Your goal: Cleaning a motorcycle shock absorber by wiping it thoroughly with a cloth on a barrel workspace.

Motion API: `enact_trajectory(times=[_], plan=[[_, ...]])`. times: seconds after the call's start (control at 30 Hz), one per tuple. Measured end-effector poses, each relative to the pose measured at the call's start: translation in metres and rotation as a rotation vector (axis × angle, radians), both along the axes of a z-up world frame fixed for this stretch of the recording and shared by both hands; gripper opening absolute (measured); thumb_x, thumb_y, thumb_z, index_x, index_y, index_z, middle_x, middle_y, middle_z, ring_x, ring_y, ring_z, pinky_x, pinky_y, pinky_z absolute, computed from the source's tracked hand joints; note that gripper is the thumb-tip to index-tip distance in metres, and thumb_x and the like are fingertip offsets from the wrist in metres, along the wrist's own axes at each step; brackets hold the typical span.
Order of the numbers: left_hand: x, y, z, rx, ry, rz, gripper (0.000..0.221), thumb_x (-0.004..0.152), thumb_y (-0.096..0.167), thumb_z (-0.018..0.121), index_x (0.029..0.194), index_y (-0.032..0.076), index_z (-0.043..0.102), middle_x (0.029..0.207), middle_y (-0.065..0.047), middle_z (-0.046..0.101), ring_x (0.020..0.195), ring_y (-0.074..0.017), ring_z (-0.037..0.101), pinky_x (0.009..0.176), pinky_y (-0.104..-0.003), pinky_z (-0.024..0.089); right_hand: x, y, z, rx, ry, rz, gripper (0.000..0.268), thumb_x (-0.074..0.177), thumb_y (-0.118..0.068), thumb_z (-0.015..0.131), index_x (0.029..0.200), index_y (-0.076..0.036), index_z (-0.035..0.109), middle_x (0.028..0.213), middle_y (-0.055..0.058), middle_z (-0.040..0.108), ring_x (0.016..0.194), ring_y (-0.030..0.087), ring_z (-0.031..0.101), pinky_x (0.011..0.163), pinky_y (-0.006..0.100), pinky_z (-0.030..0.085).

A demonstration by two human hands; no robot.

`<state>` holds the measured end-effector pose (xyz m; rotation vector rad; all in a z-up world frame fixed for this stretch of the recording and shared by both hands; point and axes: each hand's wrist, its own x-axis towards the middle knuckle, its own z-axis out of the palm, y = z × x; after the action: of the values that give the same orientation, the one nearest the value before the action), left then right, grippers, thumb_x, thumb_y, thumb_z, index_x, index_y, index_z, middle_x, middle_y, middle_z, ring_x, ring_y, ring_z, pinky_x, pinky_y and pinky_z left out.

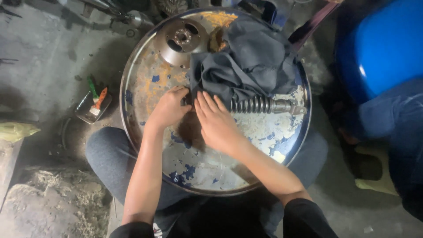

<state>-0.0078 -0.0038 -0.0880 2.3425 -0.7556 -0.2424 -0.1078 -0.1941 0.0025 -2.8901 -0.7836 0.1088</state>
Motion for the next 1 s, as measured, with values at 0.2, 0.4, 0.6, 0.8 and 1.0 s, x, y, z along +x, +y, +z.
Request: enact_trajectory(times=[0.2, 0.4, 0.6, 0.8, 1.0], plan=[[-0.001, 0.002, -0.011, 0.005, -0.075, -0.007, 0.048, 0.082, 0.013, 0.078, 0.123, -0.009, 0.065, 0.12, -0.024, 0.069, 0.124, -0.0378, 0.061, 0.113, -0.043, 0.045, 0.01, -0.007, -0.029, 0.089, -0.096, 0.027, 0.07, 0.083, -0.008, 0.058, 0.149, 0.008, 0.043, 0.158, 0.026, 0.04, 0.15, 0.037, 0.035, 0.122, 0.048, 0.028], [-0.002, 0.001, -0.009, 0.03, -0.029, -0.027, 0.05, 0.083, 0.015, 0.077, 0.124, -0.009, 0.064, 0.12, -0.022, 0.069, 0.125, -0.0359, 0.06, 0.115, -0.041, 0.042, -0.003, -0.003, -0.009, 0.002, 0.034, 0.022, 0.074, 0.082, -0.01, 0.059, 0.151, 0.007, 0.039, 0.162, 0.026, 0.032, 0.153, 0.038, 0.026, 0.124, 0.05, 0.02], [-0.004, 0.001, 0.005, 0.044, 0.013, -0.007, 0.049, 0.088, 0.016, 0.074, 0.128, -0.008, 0.063, 0.125, -0.019, 0.068, 0.13, -0.03, 0.058, 0.121, -0.037, 0.035, 0.014, -0.002, -0.018, 0.009, 0.037, -0.005, 0.08, 0.082, -0.006, 0.06, 0.155, 0.006, 0.031, 0.163, 0.025, 0.029, 0.155, 0.035, 0.023, 0.126, 0.047, 0.016], [-0.001, 0.002, -0.007, -0.034, -0.045, -0.007, 0.049, 0.081, 0.02, 0.08, 0.12, -0.006, 0.066, 0.114, -0.022, 0.07, 0.121, -0.0361, 0.061, 0.115, -0.042, 0.041, 0.004, -0.006, -0.005, 0.068, 0.023, 0.044, 0.075, 0.079, -0.011, 0.064, 0.148, 0.008, 0.041, 0.161, 0.026, 0.033, 0.153, 0.037, 0.027, 0.125, 0.05, 0.02], [0.001, 0.002, 0.003, -0.039, -0.054, -0.01, 0.05, 0.083, 0.021, 0.08, 0.121, -0.008, 0.066, 0.116, -0.022, 0.07, 0.122, -0.0367, 0.061, 0.116, -0.043, 0.04, 0.019, -0.012, -0.019, 0.159, -0.131, 0.089, 0.07, 0.079, -0.009, 0.063, 0.146, 0.006, 0.047, 0.155, 0.024, 0.044, 0.148, 0.035, 0.038, 0.122, 0.049, 0.029]])
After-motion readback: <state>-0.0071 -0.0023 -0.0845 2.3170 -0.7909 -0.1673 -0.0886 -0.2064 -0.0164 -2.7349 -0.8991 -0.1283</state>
